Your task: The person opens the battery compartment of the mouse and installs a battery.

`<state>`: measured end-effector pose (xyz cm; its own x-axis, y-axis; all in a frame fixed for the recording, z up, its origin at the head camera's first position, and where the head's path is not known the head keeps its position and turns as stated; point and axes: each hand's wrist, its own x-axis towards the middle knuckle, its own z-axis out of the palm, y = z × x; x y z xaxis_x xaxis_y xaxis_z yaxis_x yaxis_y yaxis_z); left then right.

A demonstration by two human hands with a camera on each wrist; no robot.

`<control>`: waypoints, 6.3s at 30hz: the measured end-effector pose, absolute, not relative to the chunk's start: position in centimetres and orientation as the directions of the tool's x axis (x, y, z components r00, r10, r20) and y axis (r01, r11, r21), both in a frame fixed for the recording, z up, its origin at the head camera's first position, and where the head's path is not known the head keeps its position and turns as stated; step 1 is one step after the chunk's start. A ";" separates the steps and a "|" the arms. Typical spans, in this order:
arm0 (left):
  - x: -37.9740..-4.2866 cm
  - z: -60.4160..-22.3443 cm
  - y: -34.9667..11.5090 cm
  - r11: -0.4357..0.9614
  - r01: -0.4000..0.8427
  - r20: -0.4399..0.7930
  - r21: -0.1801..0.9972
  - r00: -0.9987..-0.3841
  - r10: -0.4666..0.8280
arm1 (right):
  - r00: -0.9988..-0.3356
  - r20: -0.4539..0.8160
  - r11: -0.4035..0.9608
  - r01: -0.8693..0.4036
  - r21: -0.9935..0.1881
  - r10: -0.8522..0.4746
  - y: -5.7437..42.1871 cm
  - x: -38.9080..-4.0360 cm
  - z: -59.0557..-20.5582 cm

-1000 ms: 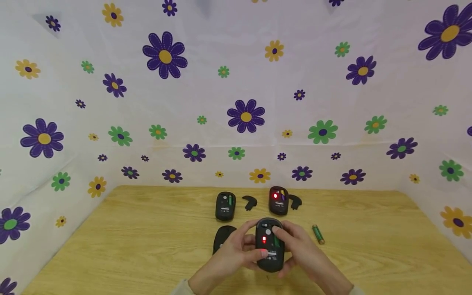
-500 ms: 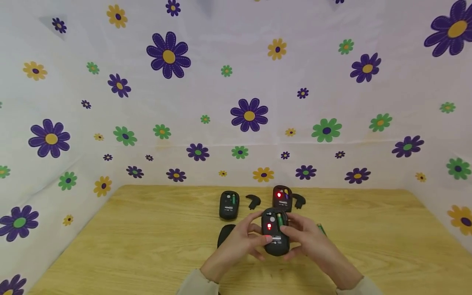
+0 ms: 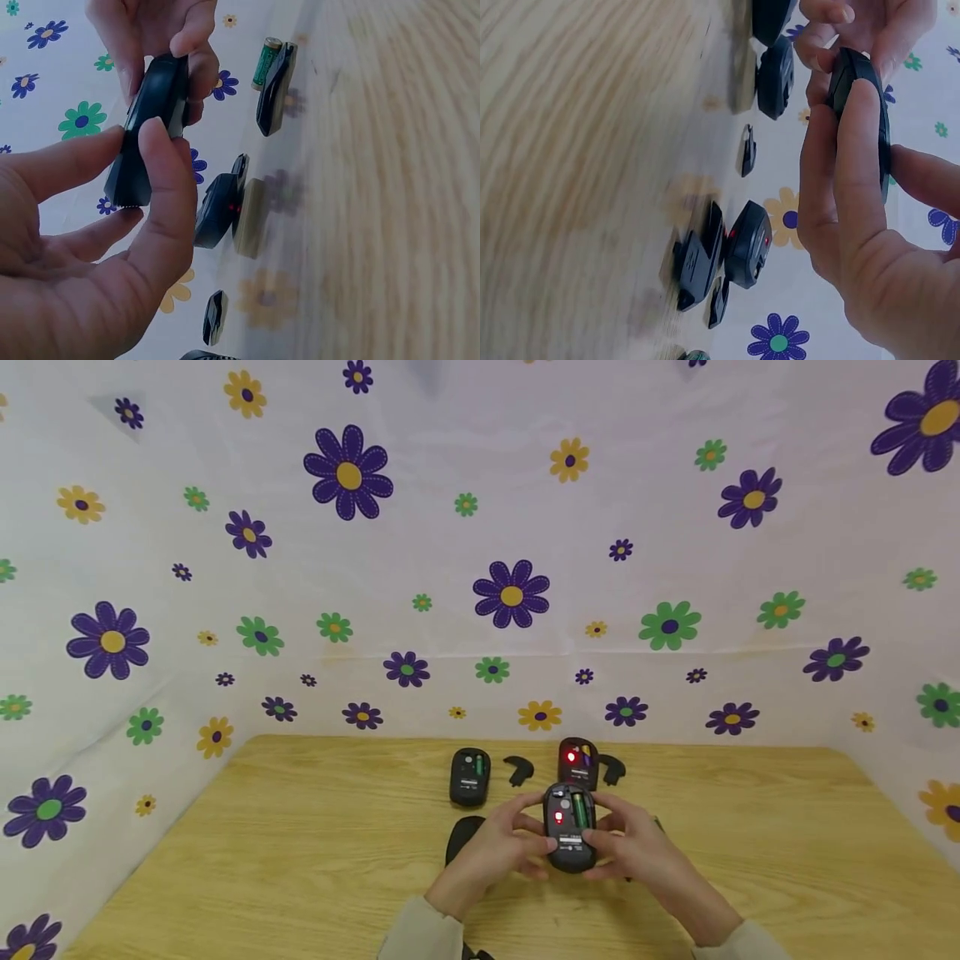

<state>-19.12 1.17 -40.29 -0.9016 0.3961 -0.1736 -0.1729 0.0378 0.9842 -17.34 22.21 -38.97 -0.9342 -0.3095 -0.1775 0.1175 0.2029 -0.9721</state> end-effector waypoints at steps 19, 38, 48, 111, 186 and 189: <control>-19.2 -40.6 2.2 0.305 -0.153 -0.268 0.940 -0.884 0.384 | -0.926 -0.205 0.383 0.073 -0.921 -0.317 23.6 -18.1 -40.0; -19.1 -40.2 0.2 0.389 -0.052 -0.239 0.920 -0.860 0.450 | -0.925 -0.215 0.420 0.068 -0.905 -0.314 24.3 -18.2 -40.4; -19.0 -37.5 -3.4 0.328 0.129 -0.063 0.936 -0.855 0.516 | -0.980 -0.125 0.362 0.061 -0.930 -0.155 23.8 -17.9 -38.5; -19.9 -40.4 -10.6 0.287 -0.183 -0.272 0.940 -0.910 0.312 | -0.910 -0.320 0.202 0.273 -0.941 -0.264 11.7 -19.3 -40.2; -19.7 -39.9 -11.7 0.122 -0.082 -0.133 0.989 -0.855 0.501 | -0.908 -0.158 0.074 0.141 -0.987 -0.387 11.7 -18.7 -39.6; -19.6 -39.9 -11.5 0.122 -0.083 -0.134 0.989 -0.855 0.502 | -0.901 -0.143 0.069 0.126 -0.990 -0.410 12.1 -18.8 -39.6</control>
